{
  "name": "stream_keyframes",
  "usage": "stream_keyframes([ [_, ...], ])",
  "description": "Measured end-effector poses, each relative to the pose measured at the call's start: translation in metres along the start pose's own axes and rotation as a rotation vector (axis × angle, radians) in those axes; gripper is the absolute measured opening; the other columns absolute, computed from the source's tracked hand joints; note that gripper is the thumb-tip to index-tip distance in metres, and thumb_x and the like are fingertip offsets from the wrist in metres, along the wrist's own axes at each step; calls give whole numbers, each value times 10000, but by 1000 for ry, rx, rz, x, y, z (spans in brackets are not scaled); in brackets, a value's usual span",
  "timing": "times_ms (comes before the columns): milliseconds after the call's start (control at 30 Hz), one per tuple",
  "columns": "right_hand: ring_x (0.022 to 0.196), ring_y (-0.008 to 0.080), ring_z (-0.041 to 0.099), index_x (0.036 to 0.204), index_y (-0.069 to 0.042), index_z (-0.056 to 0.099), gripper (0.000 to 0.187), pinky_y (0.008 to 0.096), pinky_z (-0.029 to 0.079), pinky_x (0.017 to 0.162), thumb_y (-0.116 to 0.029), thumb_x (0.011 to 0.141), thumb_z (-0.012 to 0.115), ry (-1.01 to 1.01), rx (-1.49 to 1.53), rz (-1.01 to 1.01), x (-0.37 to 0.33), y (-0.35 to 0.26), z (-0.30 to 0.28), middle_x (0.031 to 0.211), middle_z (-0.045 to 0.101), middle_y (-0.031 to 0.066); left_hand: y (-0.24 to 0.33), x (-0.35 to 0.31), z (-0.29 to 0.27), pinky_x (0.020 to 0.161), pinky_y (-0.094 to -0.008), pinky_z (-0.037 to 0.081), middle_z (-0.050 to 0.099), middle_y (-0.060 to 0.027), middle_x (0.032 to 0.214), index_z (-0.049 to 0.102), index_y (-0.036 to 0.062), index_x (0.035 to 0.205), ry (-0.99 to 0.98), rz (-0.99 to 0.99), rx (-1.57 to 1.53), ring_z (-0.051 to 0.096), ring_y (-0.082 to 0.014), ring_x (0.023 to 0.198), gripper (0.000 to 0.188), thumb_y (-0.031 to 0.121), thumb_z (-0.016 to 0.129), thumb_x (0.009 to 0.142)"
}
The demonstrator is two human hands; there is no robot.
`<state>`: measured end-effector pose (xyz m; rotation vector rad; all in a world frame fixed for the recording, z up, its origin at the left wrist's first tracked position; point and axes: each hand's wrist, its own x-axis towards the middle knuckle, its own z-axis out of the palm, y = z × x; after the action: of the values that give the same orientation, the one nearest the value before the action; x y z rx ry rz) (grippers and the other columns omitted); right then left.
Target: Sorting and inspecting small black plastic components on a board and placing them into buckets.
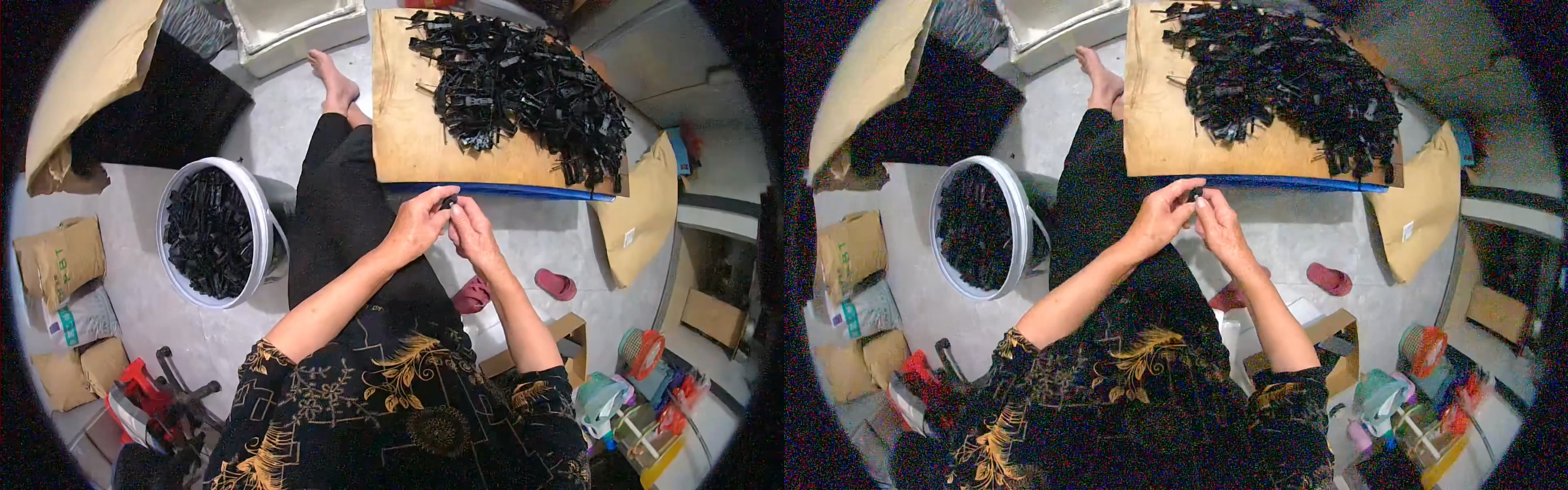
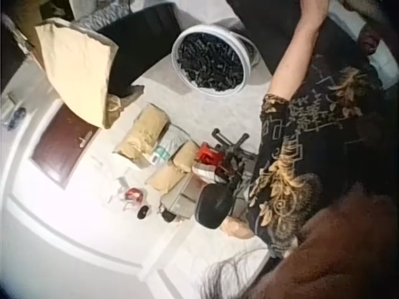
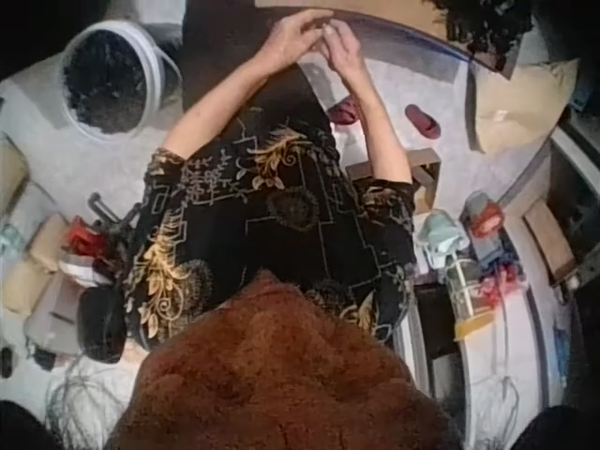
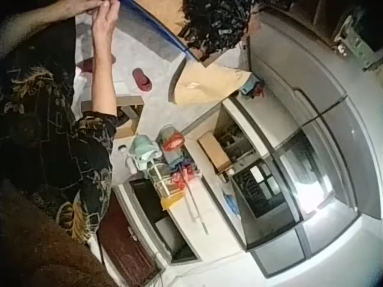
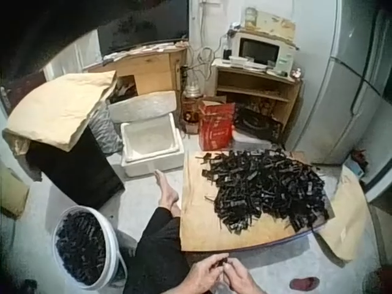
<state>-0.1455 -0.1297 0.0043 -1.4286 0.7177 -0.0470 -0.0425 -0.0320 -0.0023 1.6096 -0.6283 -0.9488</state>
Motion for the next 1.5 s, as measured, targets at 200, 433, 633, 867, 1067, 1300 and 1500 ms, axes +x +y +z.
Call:
stream_keyframes([
  [200,547,39,396,1062,-65,499,227,196,332,462,-241,928,449,39,127,79,2,-7,14,641,437,-38,-4,-3,-3,731,-300,485,617,-124,991,552,37,1147,133,274,230,613,-201,835,349,34,541,798],
  [433,389,36,294,967,-109,505,145,222,214,323,-227,926,431,100,195,168,-1,-28,29,536,369,-58,2,-7,-6,761,-330,488,605,-154,998,570,46,1088,186,254,326,608,-286,887,320,13,545,771],
  [633,601,40,483,1093,-70,487,207,174,421,541,-191,929,448,-24,158,67,3,-23,23,761,530,-13,4,-14,-11,572,-257,463,541,-40,736,505,43,1140,178,141,78,544,-120,636,342,17,546,802],
  [867,400,15,318,977,-96,514,118,181,209,343,-194,912,503,83,141,-29,-7,-14,9,666,504,-27,9,-12,-25,541,-205,469,611,-123,902,357,38,1189,31,-116,-695,608,-146,679,328,61,486,889],
  [1067,421,19,383,957,-63,505,141,164,245,352,-190,900,526,-6,217,-93,-6,-28,1,711,568,14,0,-12,-31,589,-229,505,605,-105,932,371,27,1223,-85,-142,-875,630,-180,704,407,110,555,869],
  [1300,417,12,314,961,-95,487,159,164,217,353,-224,891,547,-127,376,63,6,-21,-3,637,467,-31,8,-14,-28,544,-207,497,599,-71,851,412,18,1231,-178,-225,-841,617,-145,641,410,106,566,861],
  [1500,425,7,276,901,-114,491,133,167,200,368,-234,893,548,-189,407,100,9,-12,-9,599,394,-69,4,-11,-22,447,-194,437,530,-15,735,444,15,1215,-172,-154,-589,579,-105,569,391,88,565,851],
])
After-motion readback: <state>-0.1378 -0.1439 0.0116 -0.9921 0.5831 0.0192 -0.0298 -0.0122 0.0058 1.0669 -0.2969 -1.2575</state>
